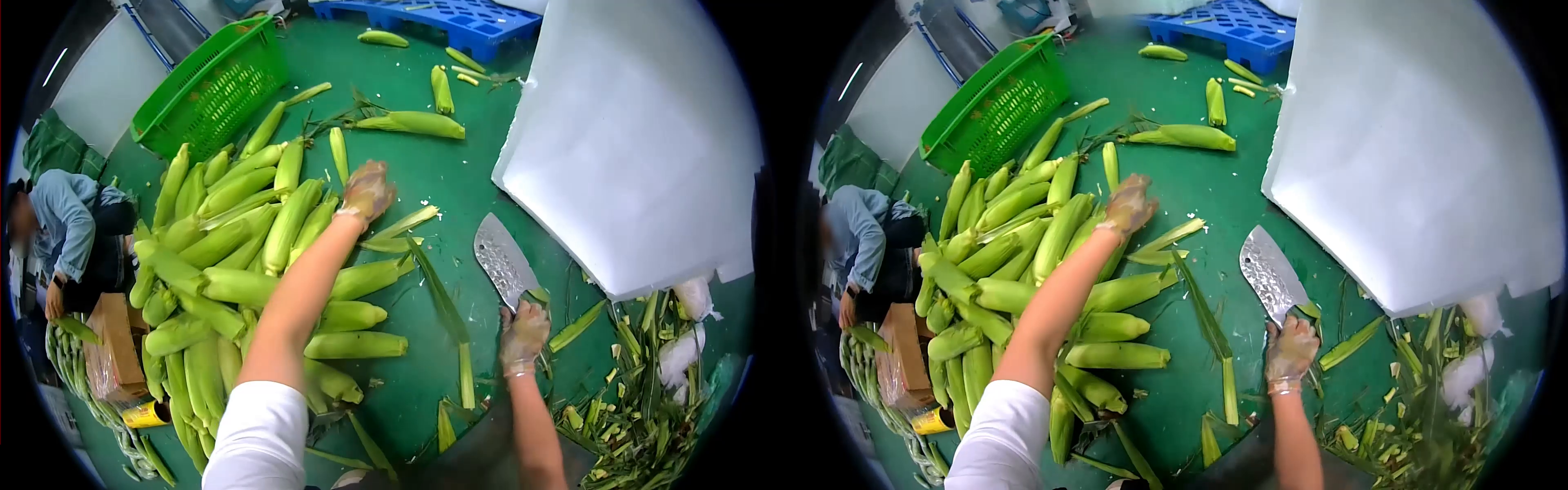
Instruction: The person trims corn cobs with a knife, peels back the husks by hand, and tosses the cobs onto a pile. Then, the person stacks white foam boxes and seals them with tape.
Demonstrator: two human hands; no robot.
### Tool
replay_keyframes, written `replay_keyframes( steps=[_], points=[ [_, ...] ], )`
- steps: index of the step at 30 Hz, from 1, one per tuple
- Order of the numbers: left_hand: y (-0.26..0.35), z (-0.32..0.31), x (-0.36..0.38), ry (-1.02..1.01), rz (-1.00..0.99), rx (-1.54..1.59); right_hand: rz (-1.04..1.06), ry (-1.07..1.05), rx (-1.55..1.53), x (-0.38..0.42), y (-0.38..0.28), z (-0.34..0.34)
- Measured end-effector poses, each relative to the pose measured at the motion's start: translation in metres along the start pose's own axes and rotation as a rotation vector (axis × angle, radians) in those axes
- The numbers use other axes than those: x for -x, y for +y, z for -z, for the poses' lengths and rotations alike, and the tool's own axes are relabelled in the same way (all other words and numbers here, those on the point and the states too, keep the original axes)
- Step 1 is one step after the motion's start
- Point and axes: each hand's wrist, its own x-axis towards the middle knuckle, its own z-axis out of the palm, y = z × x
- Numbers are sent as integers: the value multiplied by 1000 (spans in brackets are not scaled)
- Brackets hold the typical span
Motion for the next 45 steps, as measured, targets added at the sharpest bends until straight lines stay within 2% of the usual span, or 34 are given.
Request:
replay_keyframes(
  steps=[2, 4, 5, 8, 10, 12, 14, 16, 18, 22, 24, 26, 28, 29, 30, 32, 33, 34, 36, 37, 38, 39, 40, 42, 44, 45],
  points=[
    [-13, -20, -36, -74, 41, -116, -99, 138, 30, 0, -12, 5],
    [-19, -38, -70, -101, 163, -247, -179, 72, 4, -3, -16, 7],
    [-21, -43, -86, -90, 238, -244, -153, 76, 33, -4, -15, 5],
    [-29, -58, -123, -35, 258, -297, -146, 49, 74, -11, -16, 6],
    [-26, -63, -144, -158, 389, -233, -127, 40, 49, -11, -14, 4],
    [-44, -85, -165, -93, 455, -165, -118, 65, 55, -13, -14, 7],
    [-71, -99, -170, -6, 270, -405, -167, -12, 4, -13, -15, 9],
    [-79, -98, -165, -103, 287, -331, -183, -11, 2, -13, -14, 8],
    [-59, -74, -167, -301, 400, -311, -188, -59, 25, -13, -11, 8],
    [-45, -68, -156, -278, 397, -412, -174, -70, -11, -11, -10, 7],
    [-16, -55, -136, -278, 369, -422, -174, -73, -21, -10, -8, 7],
    [-16, -59, -116, -172, 118, -495, -132, -27, 53, -10, -7, 5],
    [-25, -79, -98, -172, 210, -47, -132, -9, 31, -9, -7, 5],
    [-11, -64, -88, -203, 241, 88, -105, 42, 52, -8, -7, 4],
    [2, -48, -79, -209, 237, 88, -80, 85, 74, -5, -5, 4],
    [24, -3, -55, -277, 328, 403, -61, 84, 60, -3, -2, 2],
    [36, 20, -32, -129, 208, 467, -39, 125, 68, -2, -3, 5],
    [44, 45, -8, -110, 201, 455, -51, 75, 51, -3, -3, 6],
    [66, 95, 40, -155, 82, 467, -44, 69, 44, -3, -2, 10],
    [85, 134, 61, -259, 63, 514, -41, 97, 44, -6, 2, 18],
    [100, 166, 83, -372, 42, 556, -93, -58, -40, -7, 5, 28],
    [95, 166, 102, -339, -135, 534, -143, -216, -127, -3, 8, 37],
    [115, 191, 123, -362, -69, 520, -140, -211, -126, 9, 11, 55],
    [118, 186, 163, -373, -118, 685, -242, -246, -262, 51, 29, 96],
    [138, 191, 206, -299, -258, 452, -200, -160, -249, 103, 57, 131],
    [147, 186, 220, -355, -193, 476, -359, -288, -413, 133, 68, 166]
  ],
)
